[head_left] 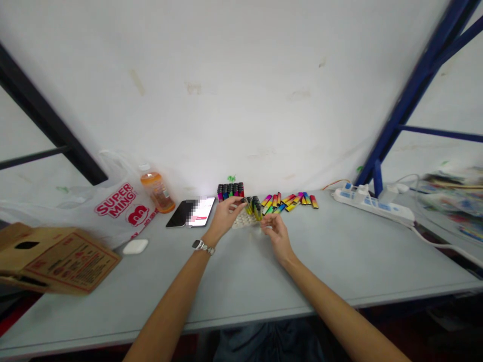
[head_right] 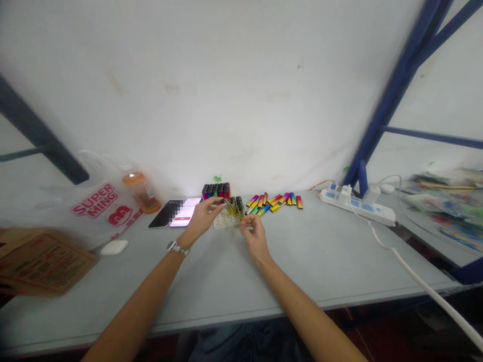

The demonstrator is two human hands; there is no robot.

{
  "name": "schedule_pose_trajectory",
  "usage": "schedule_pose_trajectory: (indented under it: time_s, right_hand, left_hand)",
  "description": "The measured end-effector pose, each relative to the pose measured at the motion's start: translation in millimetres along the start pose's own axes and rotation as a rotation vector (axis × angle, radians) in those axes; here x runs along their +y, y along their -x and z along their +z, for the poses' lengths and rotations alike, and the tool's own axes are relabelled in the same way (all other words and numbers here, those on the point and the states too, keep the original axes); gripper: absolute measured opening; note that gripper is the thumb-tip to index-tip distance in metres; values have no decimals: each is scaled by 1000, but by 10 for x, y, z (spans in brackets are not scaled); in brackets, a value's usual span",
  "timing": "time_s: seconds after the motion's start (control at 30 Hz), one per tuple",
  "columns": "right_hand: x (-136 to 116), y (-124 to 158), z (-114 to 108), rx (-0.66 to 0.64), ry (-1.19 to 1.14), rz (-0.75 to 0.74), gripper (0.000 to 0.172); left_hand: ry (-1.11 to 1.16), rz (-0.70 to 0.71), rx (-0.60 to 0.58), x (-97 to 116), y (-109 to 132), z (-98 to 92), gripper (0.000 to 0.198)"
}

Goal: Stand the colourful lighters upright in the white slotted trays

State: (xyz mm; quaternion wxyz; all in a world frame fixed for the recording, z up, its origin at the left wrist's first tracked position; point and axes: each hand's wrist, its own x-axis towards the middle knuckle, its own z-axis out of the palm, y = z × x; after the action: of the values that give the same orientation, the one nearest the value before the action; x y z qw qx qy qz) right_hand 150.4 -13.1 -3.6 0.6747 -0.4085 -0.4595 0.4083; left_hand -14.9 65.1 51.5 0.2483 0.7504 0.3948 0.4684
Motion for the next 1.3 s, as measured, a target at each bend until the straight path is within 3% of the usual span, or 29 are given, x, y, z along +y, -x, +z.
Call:
schedule_pose_trajectory:
  time_s: [0.13,0.33,0.6,0.8,0.93,1.13,1.3]
  right_hand:
    - [-24,-4,8,-19,-27,23,27]
    - [-55,-1,3,-21,-35,17,24]
    - [-63,-4,-11,-8,21,10,19]
    - [44,-38,-73,29,195,-26,8]
    - [36,-158,-267,9,504,-77,9]
    - [-226,-508,-681,-313,1307,-159,39]
    - [-382,-739,-695,-475,1662,-230,43]
  left_hand:
    - [-165,58,-132,-34,-179,5,25]
    - [-133,38,-259,-186,-269,84,22]
    - [-39,7,-225,-437,-273,164,23]
    - [-9,-32,-166,-420,-204,212,26]
    - [-41,-39,-79,-387,-129,213,27]
    - [-158,7,94,-311,38,149,25]
    - [-190,117,91,-117,249,176,18]
